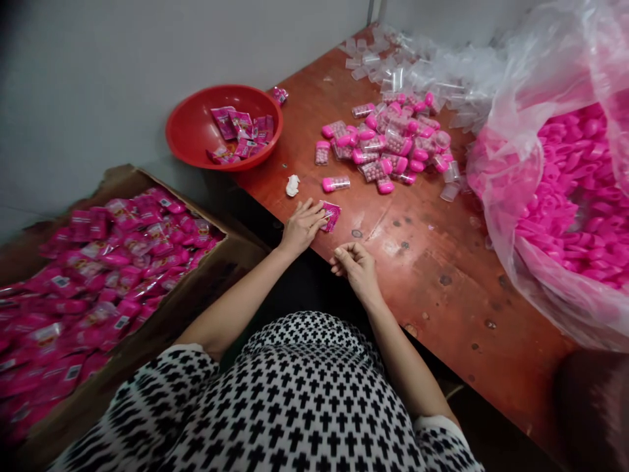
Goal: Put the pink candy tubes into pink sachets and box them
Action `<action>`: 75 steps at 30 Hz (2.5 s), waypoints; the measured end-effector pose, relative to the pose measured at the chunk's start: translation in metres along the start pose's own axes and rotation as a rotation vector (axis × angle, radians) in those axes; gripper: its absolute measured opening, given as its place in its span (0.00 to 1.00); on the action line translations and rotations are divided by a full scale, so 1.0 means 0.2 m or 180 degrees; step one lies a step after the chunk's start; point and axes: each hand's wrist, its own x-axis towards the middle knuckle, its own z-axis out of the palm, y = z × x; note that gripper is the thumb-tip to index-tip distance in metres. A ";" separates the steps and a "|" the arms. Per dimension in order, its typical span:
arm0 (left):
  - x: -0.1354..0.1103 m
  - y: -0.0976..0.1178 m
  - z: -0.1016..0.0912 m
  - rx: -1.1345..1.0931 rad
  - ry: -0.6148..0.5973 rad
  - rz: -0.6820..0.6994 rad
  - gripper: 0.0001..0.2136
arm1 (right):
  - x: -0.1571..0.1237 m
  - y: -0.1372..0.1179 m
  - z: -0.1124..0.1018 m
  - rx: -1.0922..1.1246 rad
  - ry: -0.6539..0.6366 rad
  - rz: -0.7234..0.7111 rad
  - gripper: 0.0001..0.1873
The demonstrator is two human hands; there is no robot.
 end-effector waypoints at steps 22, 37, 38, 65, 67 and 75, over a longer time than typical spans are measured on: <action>-0.22 0.24 -0.18 -0.3142 -0.0287 -0.2126 0.16 | 0.31 -0.19 0.03 -0.1115 -0.1029 -0.0488 0.18; -0.24 0.23 -0.20 -0.3990 0.0888 -0.3012 0.11 | 0.87 -0.34 0.03 -0.5391 -0.0434 -0.1675 0.17; -0.23 0.22 -0.20 -0.3983 0.0939 -0.2980 0.11 | 0.86 -0.34 0.03 -0.5215 -0.0241 -0.1615 0.16; -0.19 0.22 -0.17 -0.4265 0.1403 -0.2959 0.11 | 0.12 -0.11 0.08 -0.0913 -0.0627 -0.0171 0.19; -0.19 0.23 -0.16 -0.4406 0.1424 -0.2957 0.12 | 0.03 -0.06 0.10 -0.0761 -0.0691 -0.0056 0.18; -0.20 0.32 -0.14 -0.4745 0.1317 -0.3012 0.12 | -0.05 0.05 0.16 -0.0768 -0.0468 -0.0245 0.16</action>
